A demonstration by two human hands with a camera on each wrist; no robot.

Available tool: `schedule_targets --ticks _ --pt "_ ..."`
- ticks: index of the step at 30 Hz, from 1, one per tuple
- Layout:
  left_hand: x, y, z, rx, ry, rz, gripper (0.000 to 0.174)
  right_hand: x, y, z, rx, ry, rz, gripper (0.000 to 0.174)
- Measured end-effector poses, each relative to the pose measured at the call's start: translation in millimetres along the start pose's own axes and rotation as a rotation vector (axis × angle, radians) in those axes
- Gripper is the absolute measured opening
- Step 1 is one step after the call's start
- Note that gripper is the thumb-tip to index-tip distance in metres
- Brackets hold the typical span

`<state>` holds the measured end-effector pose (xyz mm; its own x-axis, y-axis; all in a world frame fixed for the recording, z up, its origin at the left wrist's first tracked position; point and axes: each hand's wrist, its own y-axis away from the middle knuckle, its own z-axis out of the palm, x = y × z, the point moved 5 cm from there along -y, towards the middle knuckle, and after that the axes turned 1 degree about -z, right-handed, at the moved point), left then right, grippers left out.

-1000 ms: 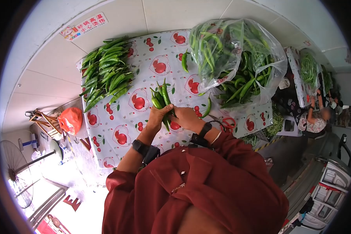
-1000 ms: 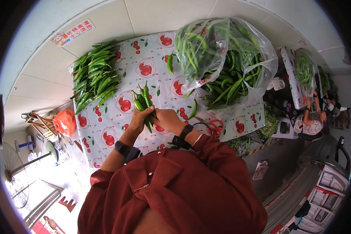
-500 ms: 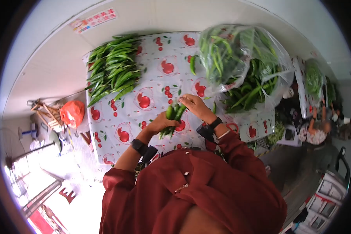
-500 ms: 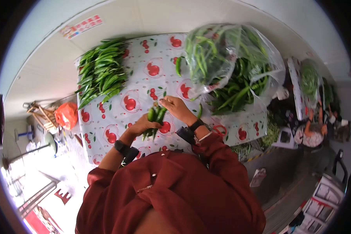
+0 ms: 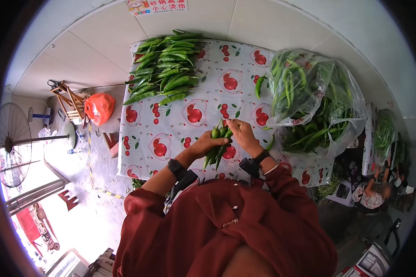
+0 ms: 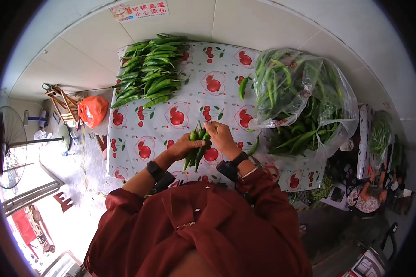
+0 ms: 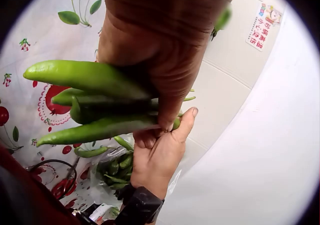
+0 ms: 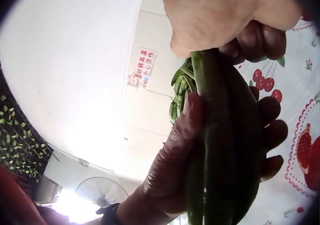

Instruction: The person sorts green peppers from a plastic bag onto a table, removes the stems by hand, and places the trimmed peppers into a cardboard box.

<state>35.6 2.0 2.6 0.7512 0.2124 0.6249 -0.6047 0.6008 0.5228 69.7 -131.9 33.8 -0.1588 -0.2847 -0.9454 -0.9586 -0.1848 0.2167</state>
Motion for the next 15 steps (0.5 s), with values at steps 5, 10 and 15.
schedule_targets --ticks 5,10,15 --pt "11 13 -13 0.062 -0.199 0.004 0.027 -2 -11 19 -0.11 -0.021 -0.12 0.044" --pt "48 47 -54 0.31 -0.649 0.214 0.035 -3 -3 18 -0.215 -0.055 0.045 0.046" --pt "85 85 -139 0.729 -1.182 0.303 0.04 28 7 -9 -0.166 -0.025 0.149 0.042"
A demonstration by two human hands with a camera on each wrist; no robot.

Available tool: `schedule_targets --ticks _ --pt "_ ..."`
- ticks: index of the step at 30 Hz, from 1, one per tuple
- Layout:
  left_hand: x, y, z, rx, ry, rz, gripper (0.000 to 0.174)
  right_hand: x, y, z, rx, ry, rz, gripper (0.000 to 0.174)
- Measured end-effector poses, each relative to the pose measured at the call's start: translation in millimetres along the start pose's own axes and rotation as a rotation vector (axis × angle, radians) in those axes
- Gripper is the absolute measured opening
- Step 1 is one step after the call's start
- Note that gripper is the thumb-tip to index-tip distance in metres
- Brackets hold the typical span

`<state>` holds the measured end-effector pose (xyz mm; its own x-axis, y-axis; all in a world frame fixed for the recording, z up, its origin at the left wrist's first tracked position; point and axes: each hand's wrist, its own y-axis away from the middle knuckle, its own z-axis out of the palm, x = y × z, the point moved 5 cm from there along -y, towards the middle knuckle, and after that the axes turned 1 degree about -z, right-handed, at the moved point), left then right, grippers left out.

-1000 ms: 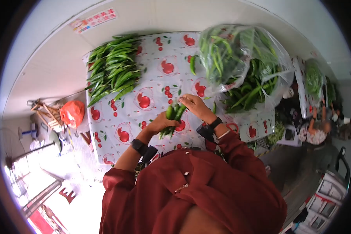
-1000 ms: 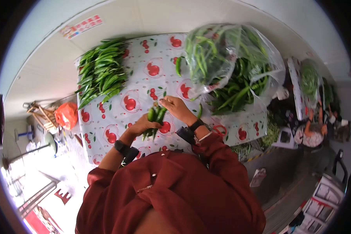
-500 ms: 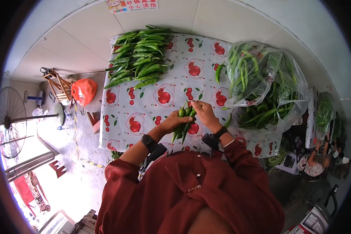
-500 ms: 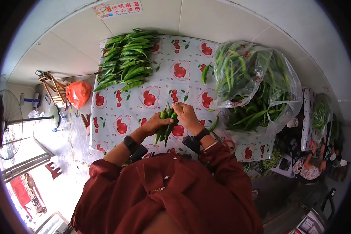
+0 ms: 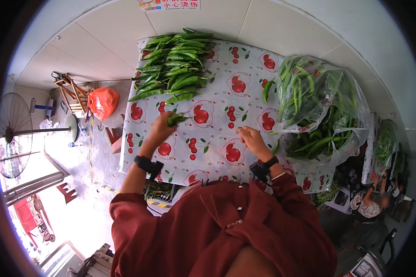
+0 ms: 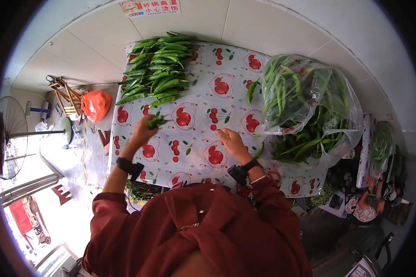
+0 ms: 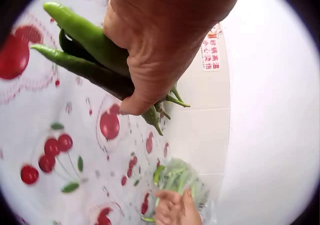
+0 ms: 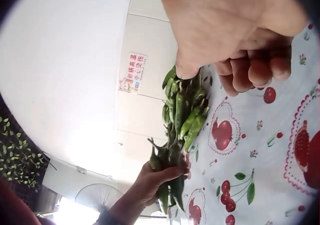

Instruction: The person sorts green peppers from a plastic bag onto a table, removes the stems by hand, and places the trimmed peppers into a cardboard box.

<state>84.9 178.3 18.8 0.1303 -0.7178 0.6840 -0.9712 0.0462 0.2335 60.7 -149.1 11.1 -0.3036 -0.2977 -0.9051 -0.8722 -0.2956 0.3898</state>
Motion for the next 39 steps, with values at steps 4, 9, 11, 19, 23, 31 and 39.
schedule_targets --ticks 4,9,11,19,23,31,39 --pt "-19 -27 -43 0.17 -0.317 0.155 0.036 17 11 -10 0.029 0.005 0.08 0.039" --pt "-33 -55 -58 0.189 -0.505 0.29 0.039 26 15 -14 0.03 0.005 0.089 0.037" --pt "-42 -62 -53 0.252 -0.564 0.328 0.049 28 15 -15 0.033 -0.023 0.101 0.036" --pt "-42 -54 -50 0.204 -0.471 0.243 0.074 43 18 -18 0.059 -0.062 0.163 0.029" --pt "-66 -55 -44 0.183 -0.452 0.259 0.092 55 24 -25 0.099 -0.124 0.145 0.027" --pt "-25 -19 -28 0.304 -0.474 0.168 0.097 45 74 -87 0.461 -0.291 0.093 0.023" --pt "18 8 17 0.288 -0.195 0.214 0.077 53 112 -156 0.911 -0.601 -0.003 0.026"
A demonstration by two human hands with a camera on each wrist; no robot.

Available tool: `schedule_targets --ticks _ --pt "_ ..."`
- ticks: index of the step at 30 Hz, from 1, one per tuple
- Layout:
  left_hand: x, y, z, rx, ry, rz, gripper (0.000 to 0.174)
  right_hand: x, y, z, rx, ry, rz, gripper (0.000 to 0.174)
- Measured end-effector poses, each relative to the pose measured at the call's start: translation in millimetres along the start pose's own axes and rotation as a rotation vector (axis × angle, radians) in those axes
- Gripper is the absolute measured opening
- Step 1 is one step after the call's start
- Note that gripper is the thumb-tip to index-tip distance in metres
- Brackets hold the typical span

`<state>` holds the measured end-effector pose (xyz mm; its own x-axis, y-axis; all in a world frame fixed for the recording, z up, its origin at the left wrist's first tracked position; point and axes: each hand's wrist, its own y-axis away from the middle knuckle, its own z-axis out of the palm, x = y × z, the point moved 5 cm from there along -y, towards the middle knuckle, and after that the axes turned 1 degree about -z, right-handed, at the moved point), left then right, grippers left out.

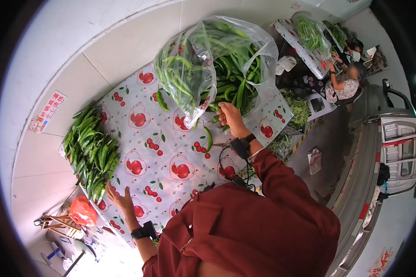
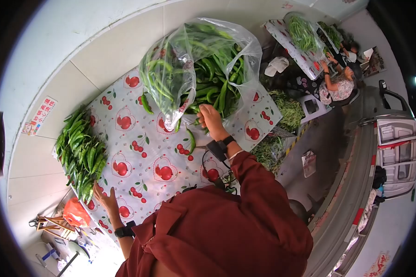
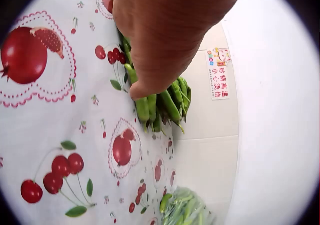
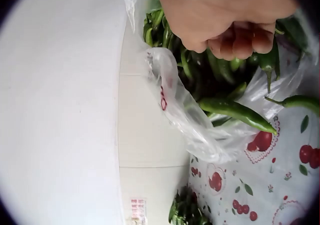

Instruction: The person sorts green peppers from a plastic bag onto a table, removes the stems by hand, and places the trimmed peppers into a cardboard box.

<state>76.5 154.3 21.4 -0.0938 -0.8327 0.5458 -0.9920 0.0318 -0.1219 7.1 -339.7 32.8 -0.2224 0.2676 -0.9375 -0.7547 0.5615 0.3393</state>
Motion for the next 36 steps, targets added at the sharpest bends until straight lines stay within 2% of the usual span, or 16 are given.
schedule_targets --ticks 1,5,7,8,12,15,16,17,19,20,23,25,28,30,34,36 --pt "9 -2 4 -0.013 0.076 0.004 0.076 -6 -2 4 0.106 -0.046 0.031 0.026" --pt "71 -21 27 -0.112 0.187 0.148 0.074 -20 -10 61 -0.198 -0.073 -0.051 0.038" --pt "97 -30 50 -0.191 0.37 0.168 0.076 -20 -11 93 -0.388 -0.078 -0.115 0.034" --pt "117 -35 57 -0.239 0.374 0.21 0.077 -23 -5 106 -0.392 -0.146 -0.114 0.025" --pt "206 -48 80 -0.406 0.472 0.316 0.078 -25 3 138 -0.451 -0.017 -0.133 0.019" --pt "244 -52 110 -0.614 0.664 0.302 0.076 -31 13 148 -0.46 0.005 -0.297 0.012" --pt "248 -52 119 -0.565 0.796 0.213 0.063 -30 11 146 -0.454 0.133 -0.4 0.01" --pt "250 -57 126 -0.569 0.795 0.212 0.063 -28 10 142 -0.446 0.263 -0.501 0.01" --pt "252 -61 142 -0.741 1.081 0.025 0.037 -45 21 130 -0.476 0.301 -0.449 0.011" --pt "256 -57 145 -0.719 1.193 -0.007 0.015 -49 25 124 -0.507 0.339 -0.4 0.012" --pt "260 -56 137 -0.672 1.067 0.062 0.01 -49 23 109 -0.461 0.263 -0.517 0.015" --pt "229 -71 135 -0.557 0.997 -0.088 0.014 -53 8 77 -0.242 0.35 -0.586 0.019" --pt "201 -88 130 -0.408 1.123 -0.141 0.018 -45 -19 48 -0.125 0.354 -0.533 0.023" --pt "198 -90 128 -0.401 1.148 -0.166 0.018 -59 -20 46 0.046 0.788 -0.868 0.043" --pt "197 -94 131 -0.408 1.117 -0.174 0.018 -62 -37 68 -0.032 0.929 -0.961 0.067" --pt "196 -93 132 -0.409 1.106 -0.19 0.018 -56 -49 85 -0.079 1.1 -0.804 0.085"
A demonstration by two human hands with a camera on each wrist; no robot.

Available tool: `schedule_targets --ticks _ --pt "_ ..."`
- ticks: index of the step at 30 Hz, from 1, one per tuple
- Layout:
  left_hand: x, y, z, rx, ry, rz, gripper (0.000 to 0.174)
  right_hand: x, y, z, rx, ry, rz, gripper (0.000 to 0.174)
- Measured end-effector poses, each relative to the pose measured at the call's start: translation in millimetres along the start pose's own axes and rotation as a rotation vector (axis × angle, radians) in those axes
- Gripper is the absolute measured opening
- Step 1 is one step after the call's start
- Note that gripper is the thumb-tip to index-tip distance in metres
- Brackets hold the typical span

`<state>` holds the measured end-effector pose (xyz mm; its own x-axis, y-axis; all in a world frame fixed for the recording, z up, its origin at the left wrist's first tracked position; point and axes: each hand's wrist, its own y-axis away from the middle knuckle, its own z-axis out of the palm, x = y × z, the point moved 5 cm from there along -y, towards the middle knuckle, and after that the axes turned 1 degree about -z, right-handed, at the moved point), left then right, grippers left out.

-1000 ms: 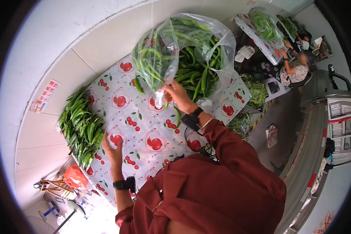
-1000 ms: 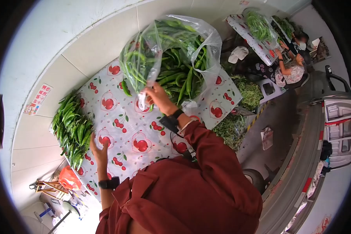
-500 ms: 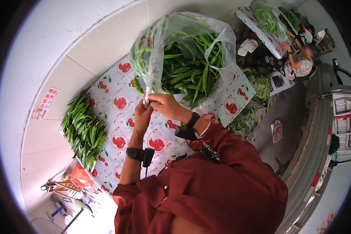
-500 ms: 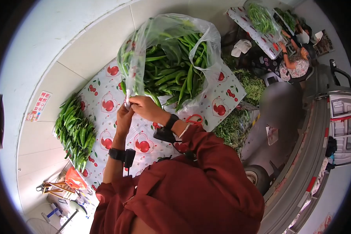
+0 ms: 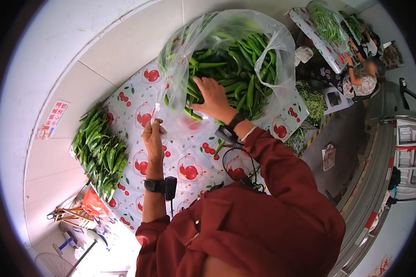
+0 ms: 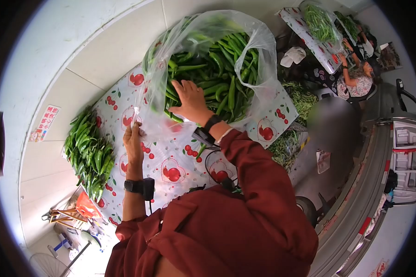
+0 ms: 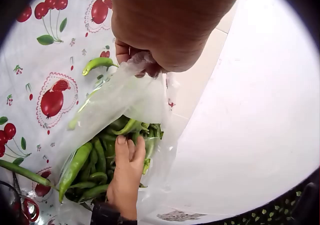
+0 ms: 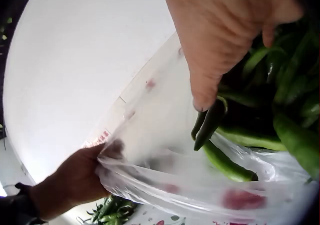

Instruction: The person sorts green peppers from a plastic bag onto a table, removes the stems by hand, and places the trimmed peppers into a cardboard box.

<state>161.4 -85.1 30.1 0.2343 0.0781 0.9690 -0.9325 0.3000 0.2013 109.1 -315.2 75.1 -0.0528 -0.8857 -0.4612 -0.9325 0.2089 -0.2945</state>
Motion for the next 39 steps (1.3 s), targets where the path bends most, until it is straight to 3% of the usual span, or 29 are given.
schedule_targets --ticks 4,11,31,34,39 --pt "-2 3 1 0.007 0.068 -0.018 0.017 2 -20 28 -0.083 0.128 0.222 0.101" --pt "-6 3 -1 0.026 0.04 -0.018 0.016 9 -31 44 -0.183 0.126 0.196 0.096" --pt "-16 4 2 0.017 -0.01 -0.036 0.017 16 -38 62 -0.133 0.138 0.204 0.094" --pt "-16 5 3 0.016 -0.007 -0.022 0.017 14 -43 55 -0.229 0.163 0.261 0.093" --pt "-13 7 3 0.025 -0.031 -0.007 0.016 15 -40 17 -0.311 -0.108 0.323 0.09"
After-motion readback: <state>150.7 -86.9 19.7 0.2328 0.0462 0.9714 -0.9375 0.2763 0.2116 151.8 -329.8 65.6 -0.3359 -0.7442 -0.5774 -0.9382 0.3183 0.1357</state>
